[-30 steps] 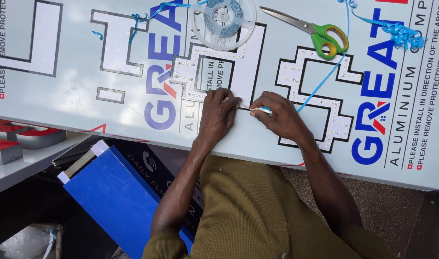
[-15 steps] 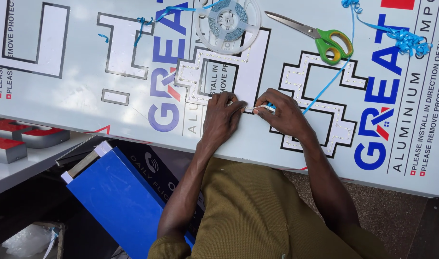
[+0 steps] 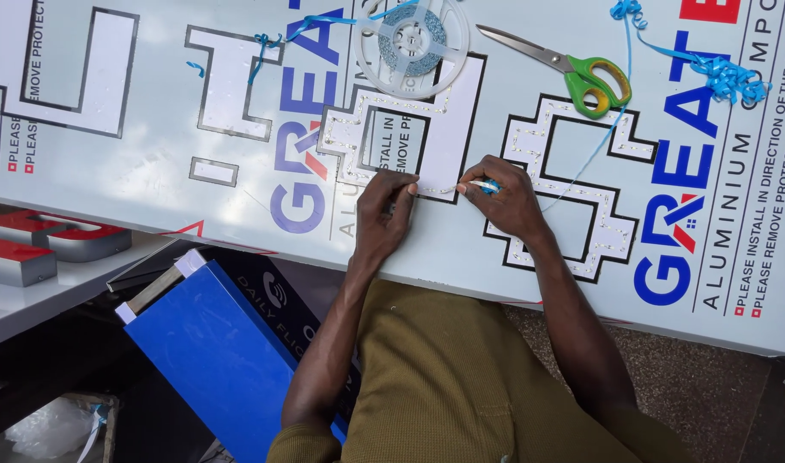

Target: Peeling protective film from an aluminum sign panel and handling components

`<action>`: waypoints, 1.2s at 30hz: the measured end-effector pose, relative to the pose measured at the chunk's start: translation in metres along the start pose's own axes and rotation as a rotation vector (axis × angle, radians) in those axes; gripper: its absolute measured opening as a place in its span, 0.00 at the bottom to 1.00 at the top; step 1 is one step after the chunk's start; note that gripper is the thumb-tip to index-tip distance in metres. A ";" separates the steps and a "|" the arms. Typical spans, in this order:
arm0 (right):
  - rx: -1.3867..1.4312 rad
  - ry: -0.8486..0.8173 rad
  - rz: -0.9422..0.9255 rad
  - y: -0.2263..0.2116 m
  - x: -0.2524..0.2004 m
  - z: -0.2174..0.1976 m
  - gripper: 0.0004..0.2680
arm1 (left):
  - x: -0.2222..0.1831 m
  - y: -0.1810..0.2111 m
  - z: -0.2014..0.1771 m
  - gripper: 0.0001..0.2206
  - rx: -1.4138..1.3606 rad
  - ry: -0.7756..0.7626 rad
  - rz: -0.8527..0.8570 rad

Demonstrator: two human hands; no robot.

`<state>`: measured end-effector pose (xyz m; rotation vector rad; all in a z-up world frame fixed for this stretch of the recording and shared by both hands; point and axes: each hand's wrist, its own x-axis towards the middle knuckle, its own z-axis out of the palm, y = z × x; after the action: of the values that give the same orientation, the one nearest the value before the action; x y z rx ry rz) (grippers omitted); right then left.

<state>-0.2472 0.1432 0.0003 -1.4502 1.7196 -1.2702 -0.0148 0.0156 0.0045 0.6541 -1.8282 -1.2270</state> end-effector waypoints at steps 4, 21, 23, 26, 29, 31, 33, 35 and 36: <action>-0.135 0.070 -0.058 -0.001 0.000 0.005 0.05 | 0.009 0.003 -0.019 0.06 0.089 -0.199 0.075; 0.076 0.211 0.171 0.000 0.002 -0.003 0.04 | 0.100 -0.068 -0.130 0.09 0.582 -0.233 0.084; 0.084 0.198 0.180 -0.001 0.006 -0.007 0.05 | 0.100 -0.075 -0.128 0.09 0.600 -0.218 0.098; 0.111 0.192 0.223 -0.003 0.004 -0.007 0.05 | 0.098 -0.078 -0.130 0.09 0.611 -0.226 0.099; 0.115 0.187 0.251 0.002 0.003 -0.007 0.05 | 0.100 -0.080 -0.130 0.08 0.585 -0.233 0.094; 0.116 0.169 0.241 0.005 0.000 -0.008 0.06 | 0.095 -0.081 -0.130 0.08 0.586 -0.215 0.097; 0.123 0.174 0.273 0.010 0.003 -0.008 0.06 | 0.099 -0.083 -0.130 0.08 0.577 -0.211 0.081; 0.120 0.171 0.269 0.009 0.011 -0.009 0.06 | 0.104 -0.080 -0.132 0.08 0.578 -0.205 0.084; 0.111 0.169 0.286 0.007 0.005 -0.011 0.06 | 0.100 -0.078 -0.129 0.08 0.566 -0.211 0.075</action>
<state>-0.2609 0.1416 -0.0012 -1.0161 1.8548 -1.3359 0.0406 -0.1559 -0.0085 0.7705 -2.3836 -0.7426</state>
